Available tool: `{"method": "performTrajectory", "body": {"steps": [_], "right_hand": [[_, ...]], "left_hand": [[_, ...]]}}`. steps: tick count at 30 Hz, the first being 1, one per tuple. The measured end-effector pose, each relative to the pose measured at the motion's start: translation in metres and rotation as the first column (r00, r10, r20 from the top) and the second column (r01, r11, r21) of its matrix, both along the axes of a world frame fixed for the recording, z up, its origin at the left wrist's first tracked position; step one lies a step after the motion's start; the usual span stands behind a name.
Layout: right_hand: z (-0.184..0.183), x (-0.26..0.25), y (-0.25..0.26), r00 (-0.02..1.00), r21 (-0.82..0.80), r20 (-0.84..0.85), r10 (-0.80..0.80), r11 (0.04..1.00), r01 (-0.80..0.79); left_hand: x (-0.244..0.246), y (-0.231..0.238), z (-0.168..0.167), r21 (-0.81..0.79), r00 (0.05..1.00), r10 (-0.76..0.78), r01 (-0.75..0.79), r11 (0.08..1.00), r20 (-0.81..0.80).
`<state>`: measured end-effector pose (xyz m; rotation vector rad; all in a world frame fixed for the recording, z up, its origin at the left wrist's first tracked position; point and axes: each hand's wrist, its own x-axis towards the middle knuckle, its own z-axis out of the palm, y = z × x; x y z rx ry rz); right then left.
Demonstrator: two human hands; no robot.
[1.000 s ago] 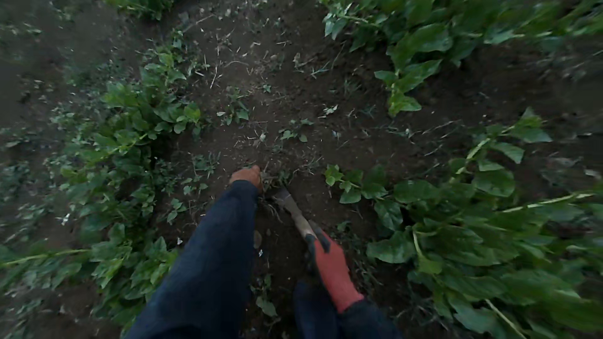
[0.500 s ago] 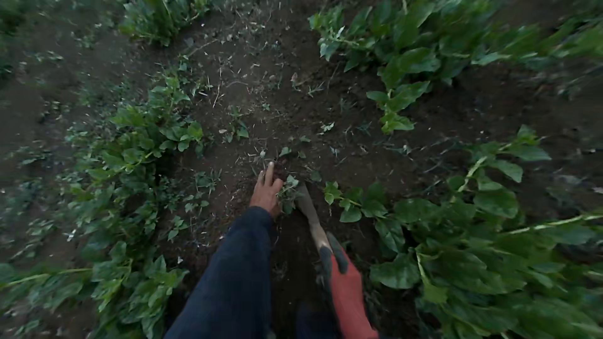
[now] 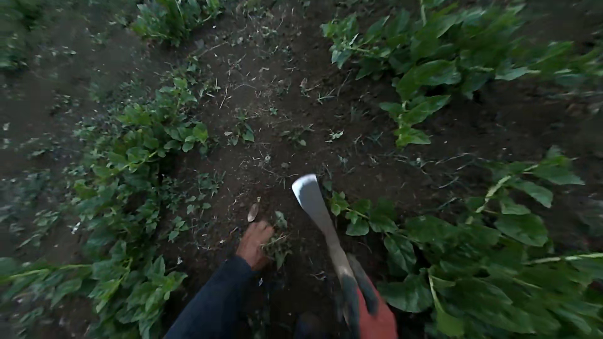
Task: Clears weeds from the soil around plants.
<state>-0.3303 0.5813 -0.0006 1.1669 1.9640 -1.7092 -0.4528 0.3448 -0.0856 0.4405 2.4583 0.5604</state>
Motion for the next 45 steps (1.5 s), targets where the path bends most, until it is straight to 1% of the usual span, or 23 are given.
{"method": "performTrajectory", "body": {"steps": [2, 3, 5, 7, 8, 10, 12, 14, 17, 18, 20, 21, 23, 24, 26, 29, 32, 34, 36, 38, 41, 43, 45], "right_hand": [[0.001, 0.032, 0.004, 0.994, -0.044, 0.029, 0.108, 0.993, -0.107], [-0.007, 0.027, -0.001, 0.992, -0.069, 0.052, 0.111, 0.992, -0.108], [-0.039, -0.025, -0.027, 0.997, -0.081, 0.067, 0.025, 0.997, -0.020], [-0.063, -0.097, -0.047, 1.000, -0.086, 0.020, 0.021, 0.996, -0.019], [-0.065, -0.115, -0.054, 1.000, -0.098, 0.016, 0.027, 0.995, -0.025], [-0.052, -0.120, -0.053, 0.999, -0.114, 0.026, 0.026, 0.993, -0.023], [-0.043, -0.104, -0.048, 1.000, -0.107, 0.019, 0.025, 0.994, -0.023], [-0.055, -0.112, -0.054, 1.000, -0.109, 0.012, 0.027, 0.994, -0.026], [-0.072, -0.161, -0.070, 0.998, -0.190, 0.049, -0.037, 0.981, 0.046], [-0.066, -0.168, -0.069, 0.996, -0.231, 0.062, -0.071, 0.969, 0.083], [-0.040, -0.156, -0.061, 0.993, -0.276, 0.062, -0.105, 0.954, 0.118], [-0.028, -0.140, -0.056, 0.994, -0.261, 0.046, -0.103, 0.959, 0.111], [-0.018, -0.115, -0.048, 0.995, -0.205, 0.025, -0.097, 0.974, 0.100], [-0.020, -0.116, -0.045, 0.996, -0.174, 0.010, -0.089, 0.981, 0.090], [-0.037, -0.147, -0.042, 0.999, -0.110, -0.021, -0.049, 0.993, 0.046], [-0.057, -0.231, -0.049, 0.999, -0.074, -0.027, -0.043, 0.996, 0.041], [-0.060, -0.292, -0.065, 0.983, -0.157, -0.042, -0.177, 0.973, 0.169], [-0.053, -0.291, -0.073, 0.968, -0.192, -0.011, -0.250, 0.951, 0.243], [-0.050, -0.274, -0.076, 0.966, -0.187, -0.002, -0.260, 0.949, 0.255], [-0.058, -0.276, -0.077, 0.975, -0.174, -0.031, -0.220, 0.962, 0.212], [-0.074, -0.342, -0.071, 0.988, -0.123, -0.084, -0.127, 0.986, 0.116], [-0.082, -0.381, -0.059, 0.989, -0.202, -0.098, -0.111, 0.975, 0.090], [-0.073, -0.387, -0.051, 0.979, -0.328, -0.137, -0.152, 0.939, 0.100]], "left_hand": [[0.022, -0.014, 0.007, 0.075, 0.982, 0.181, -0.176, 0.982, -0.060], [0.028, -0.015, 0.008, 0.104, 0.956, 0.270, -0.259, 0.960, -0.112], [0.026, -0.003, 0.010, 0.147, 0.901, 0.404, -0.383, 0.912, -0.159], [0.012, 0.014, 0.010, 0.198, 0.857, 0.485, -0.452, 0.870, -0.173], [0.009, 0.017, 0.014, 0.211, 0.843, 0.510, -0.474, 0.855, -0.171], [-0.003, 0.013, 0.027, 0.217, 0.816, 0.550, -0.512, 0.831, -0.179], [-0.017, 0.001, 0.037, 0.231, 0.785, 0.584, -0.541, 0.809, -0.205], [-0.031, -0.005, 0.033, 0.254, 0.775, 0.598, -0.547, 0.797, -0.206], [-0.072, 0.006, 0.017, 0.224, 0.770, 0.593, -0.551, 0.804, -0.236], [-0.093, 0.013, 0.016, 0.183, 0.774, 0.585, -0.555, 0.811, -0.242], [-0.140, 0.023, 0.019, 0.079, 0.804, 0.553, -0.550, 0.831, -0.218], [-0.162, 0.026, 0.015, 0.063, 0.820, 0.527, -0.528, 0.847, -0.223], [-0.199, 0.029, -0.007, 0.070, 0.860, 0.451, -0.448, 0.891, -0.240], [-0.212, 0.031, -0.021, 0.062, 0.879, 0.405, -0.403, 0.913, -0.250], [-0.220, 0.038, -0.046, 0.019, 0.926, 0.309, -0.313, 0.950, -0.217], [-0.181, 0.047, -0.060, -0.032, 0.953, 0.214, -0.225, 0.974, -0.214], [-0.117, 0.040, -0.054, 0.022, 0.946, 0.145, -0.145, 0.989, -0.288], [-0.074, 0.031, -0.051, 0.060, 0.937, 0.107, -0.092, 0.994, -0.334], [-0.043, 0.028, -0.050, 0.123, 0.925, 0.141, -0.104, 0.987, -0.352], [-0.027, 0.028, -0.050, 0.176, 0.915, 0.208, -0.155, 0.972, -0.346], [-0.024, 0.030, -0.050, 0.196, 0.910, 0.240, -0.181, 0.964, -0.339], [-0.024, 0.029, -0.049, 0.178, 0.924, 0.228, -0.180, 0.967, -0.308], [-0.024, 0.029, -0.048, 0.166, 0.931, 0.227, -0.185, 0.969, -0.285]]}}
